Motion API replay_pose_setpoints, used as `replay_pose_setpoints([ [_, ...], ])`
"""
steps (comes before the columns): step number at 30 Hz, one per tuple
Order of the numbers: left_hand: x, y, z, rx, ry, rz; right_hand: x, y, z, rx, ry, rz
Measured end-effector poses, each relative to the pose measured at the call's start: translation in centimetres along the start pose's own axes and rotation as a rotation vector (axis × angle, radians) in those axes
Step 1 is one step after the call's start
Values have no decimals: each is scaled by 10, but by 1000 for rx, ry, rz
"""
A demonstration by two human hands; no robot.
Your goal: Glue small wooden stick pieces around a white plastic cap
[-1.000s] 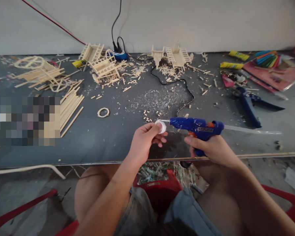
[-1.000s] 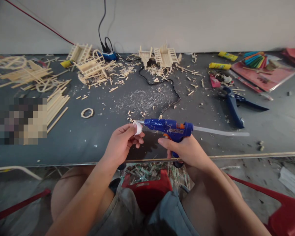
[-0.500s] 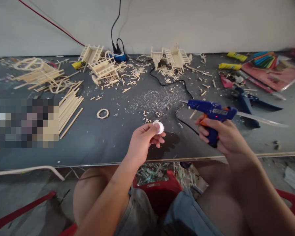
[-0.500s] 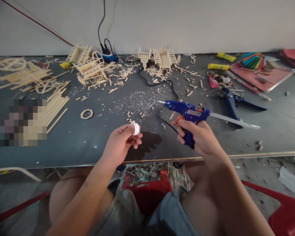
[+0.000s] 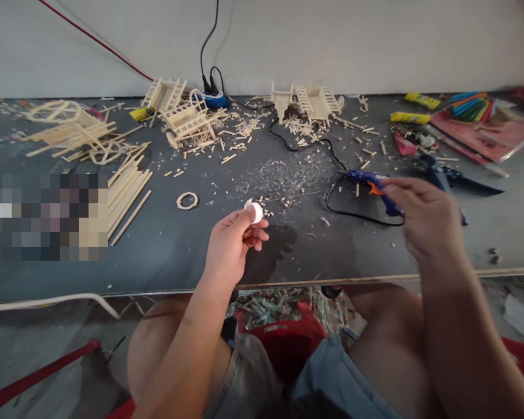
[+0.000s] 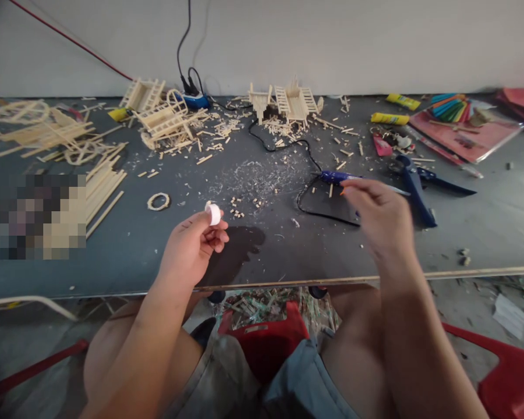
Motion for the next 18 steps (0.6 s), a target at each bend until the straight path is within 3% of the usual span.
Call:
replay_pose_setpoints([
  [3, -3, 1, 1, -29, -17, -10, 21, -41, -21, 437, 180, -225],
  [5, -5, 1, 2, -38, -28, -21, 33, -69, -34, 545, 320, -283],
  [8, -6, 1, 1, -47, -31, -32, 42, -101, -45, 563, 368, -354],
  [11, -5, 1, 0, -48, -27, -27, 43, -120, -49, 530, 368, -399],
  [18, -2, 1, -3, -36, -3, -31, 43, -133, -48, 493, 391, -432],
])
Point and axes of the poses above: each hand's wrist, its own z-axis towards the middle knuckle, its own y-axis out of the back of the hand, x = y × z, the point moved 1 cm from there along z, towards the middle knuckle, and after that the axes turned 7 degrees about -z, right-handed, at the moved point
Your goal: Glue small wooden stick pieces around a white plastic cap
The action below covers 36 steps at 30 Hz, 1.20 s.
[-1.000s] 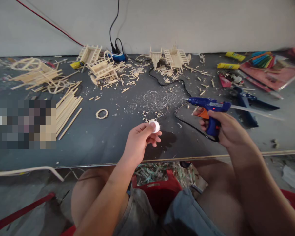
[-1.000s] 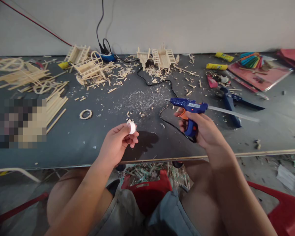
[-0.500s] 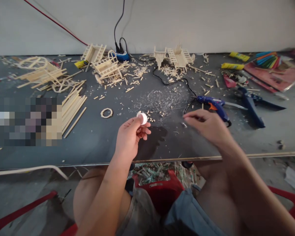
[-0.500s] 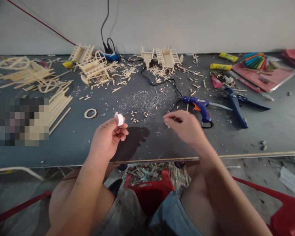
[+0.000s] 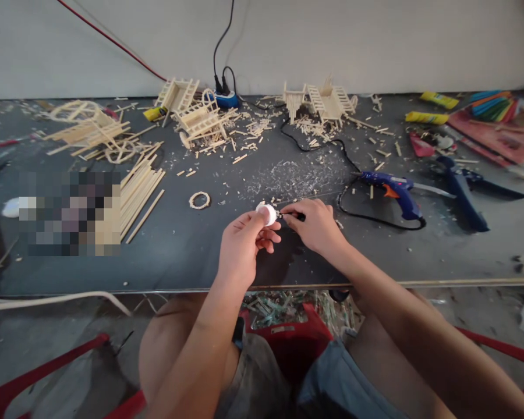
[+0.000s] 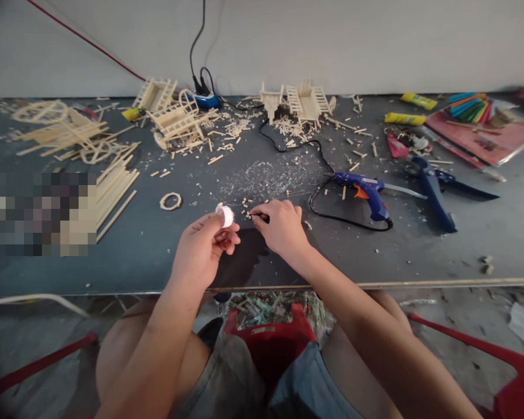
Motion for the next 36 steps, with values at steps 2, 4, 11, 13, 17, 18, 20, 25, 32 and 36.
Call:
replay_pose_setpoints([
  [2, 0, 0, -1, 0, 0, 0, 0, 1, 0, -1, 3, 19],
  [4, 0, 0, -1, 0, -3, 13, 1, 3, -1, 1, 1, 71],
  [11, 4, -5, -4, -4, -52, 116, -5, 23, -23, 106, -169, 372],
  [13, 6, -7, -5, 8, -76, 151, -9, 29, -31, 160, -201, 446],
  [17, 12, -12, -5, 22, -117, 239, -22, 38, -40, 244, -271, 655],
  [18, 13, -13, -6, 24, -125, 260, -26, 40, -42, 249, -286, 709],
  [20, 16, -16, -7, 32, -138, 302, -32, 43, -45, 261, -310, 779],
  [25, 19, -25, -9, 78, -163, 421, -39, 50, -52, 268, -363, 873],
  [32, 26, -33, -14, 154, -250, 554, -36, 50, -59, 82, -415, 1174],
  [36, 31, -33, -14, 208, -313, 618, -34, 48, -61, 121, -412, 1246],
])
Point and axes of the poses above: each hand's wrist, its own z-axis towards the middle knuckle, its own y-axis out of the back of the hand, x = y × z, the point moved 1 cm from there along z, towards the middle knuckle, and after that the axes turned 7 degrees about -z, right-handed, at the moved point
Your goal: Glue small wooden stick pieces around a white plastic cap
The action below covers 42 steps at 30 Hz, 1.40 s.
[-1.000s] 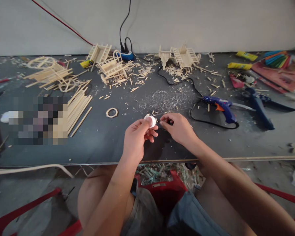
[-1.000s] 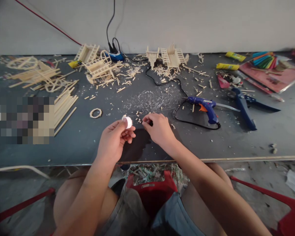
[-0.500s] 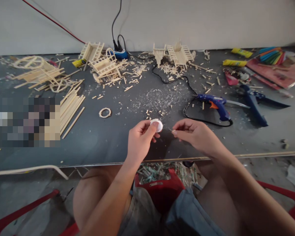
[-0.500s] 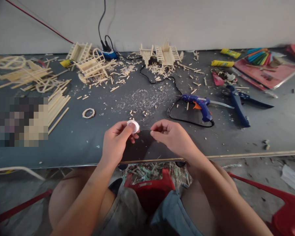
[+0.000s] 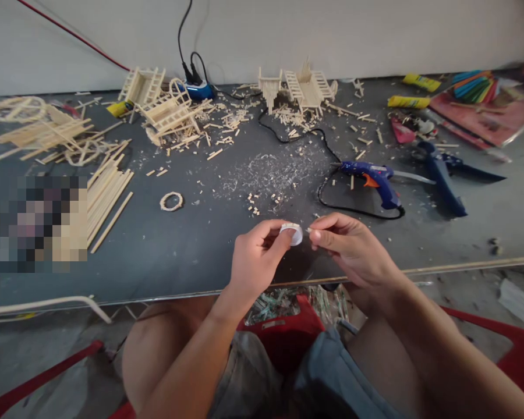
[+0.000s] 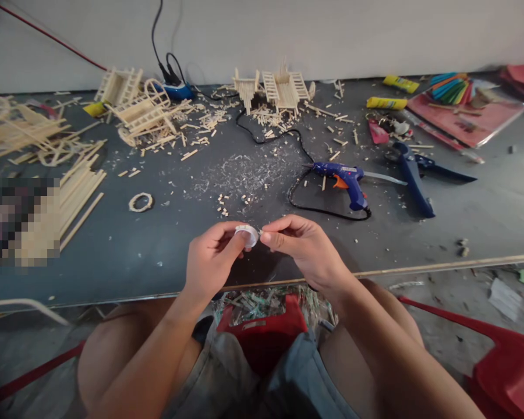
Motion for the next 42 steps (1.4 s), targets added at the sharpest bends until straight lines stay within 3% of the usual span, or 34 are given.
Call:
replay_pose_setpoints([
  [6, 1, 0, -2, 26, -22, 69, -1, -4, 0, 64, -8, 18],
  [20, -1, 0, -4, 6, 28, 29, 0, -7, -1, 54, -45, 76],
  [26, -1, 0, 0, -31, 143, -274, -1, -3, 1, -19, -45, 52],
  [31, 0, 0, 4, 31, 170, -521, -4, -3, 4, -76, -22, -26],
  [42, 1, -2, 4, 84, 179, -507, -5, -8, 4, -108, 29, -123],
])
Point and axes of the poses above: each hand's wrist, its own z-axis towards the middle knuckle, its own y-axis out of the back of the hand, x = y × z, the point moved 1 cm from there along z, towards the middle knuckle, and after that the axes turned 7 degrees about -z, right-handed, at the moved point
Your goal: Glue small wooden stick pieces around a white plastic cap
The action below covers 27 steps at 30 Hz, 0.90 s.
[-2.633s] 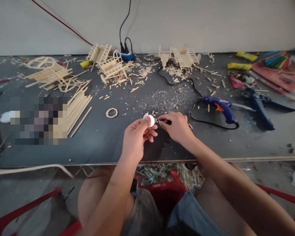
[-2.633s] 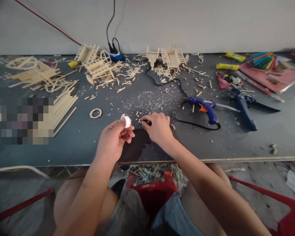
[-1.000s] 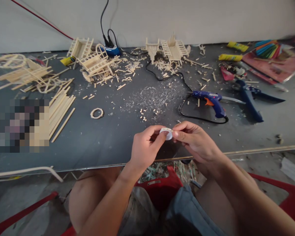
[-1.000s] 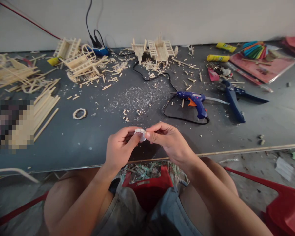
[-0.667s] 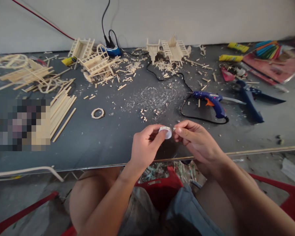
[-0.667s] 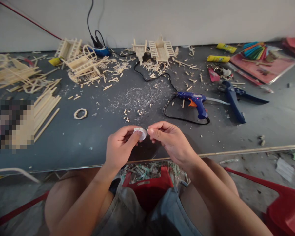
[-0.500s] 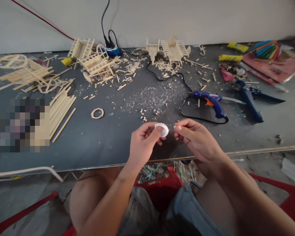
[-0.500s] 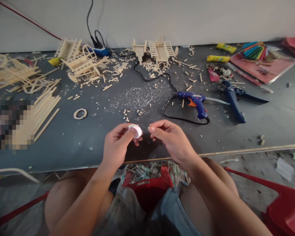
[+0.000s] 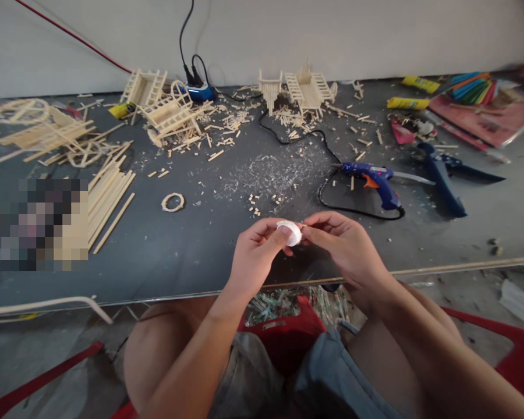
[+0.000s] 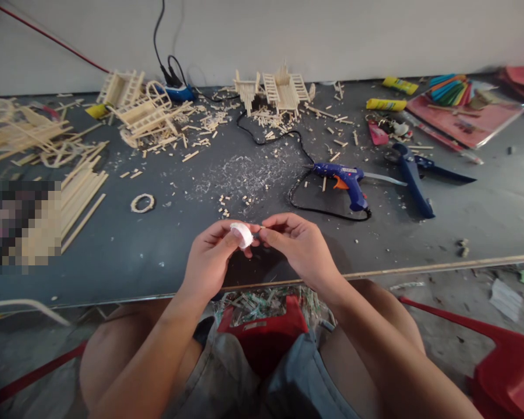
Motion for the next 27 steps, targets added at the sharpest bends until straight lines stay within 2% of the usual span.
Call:
replay_pose_setpoints([
  [16, 0, 1, 0, -6, 14, 0, 3, 1, 0, 12, -6, -169],
  [22, -2, 1, -1, -97, 2, 210, 5, 4, -6, -60, 54, -222],
  [27, 0, -1, -4, -83, -33, 369, 8, 5, -10, -32, 46, -247],
])
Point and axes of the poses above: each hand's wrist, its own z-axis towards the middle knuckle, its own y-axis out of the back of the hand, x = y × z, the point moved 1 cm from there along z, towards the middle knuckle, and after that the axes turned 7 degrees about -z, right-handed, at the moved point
